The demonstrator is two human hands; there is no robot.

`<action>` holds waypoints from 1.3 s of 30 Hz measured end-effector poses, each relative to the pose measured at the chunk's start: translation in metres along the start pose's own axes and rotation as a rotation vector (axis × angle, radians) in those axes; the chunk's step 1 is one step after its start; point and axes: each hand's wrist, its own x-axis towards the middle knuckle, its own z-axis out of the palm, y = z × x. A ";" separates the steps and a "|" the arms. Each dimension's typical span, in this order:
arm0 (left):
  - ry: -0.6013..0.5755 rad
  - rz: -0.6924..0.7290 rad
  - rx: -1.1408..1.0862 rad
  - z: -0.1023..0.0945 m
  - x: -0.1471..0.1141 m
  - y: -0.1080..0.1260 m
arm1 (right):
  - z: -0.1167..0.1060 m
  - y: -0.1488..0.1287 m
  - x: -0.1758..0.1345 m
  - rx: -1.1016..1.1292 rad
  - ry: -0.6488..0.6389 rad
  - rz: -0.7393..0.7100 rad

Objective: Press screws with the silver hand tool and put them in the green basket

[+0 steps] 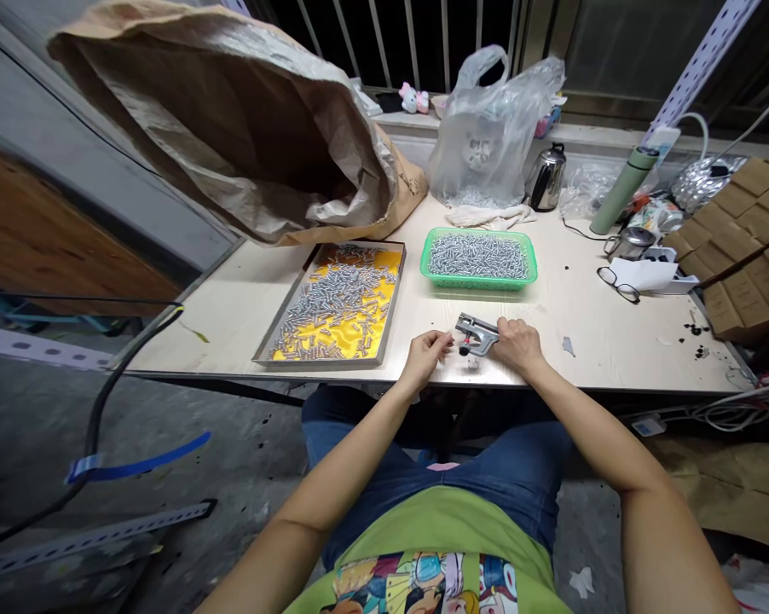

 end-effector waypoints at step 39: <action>0.340 0.050 0.861 -0.137 0.036 0.072 | 0.034 0.017 -0.004 0.199 0.327 0.085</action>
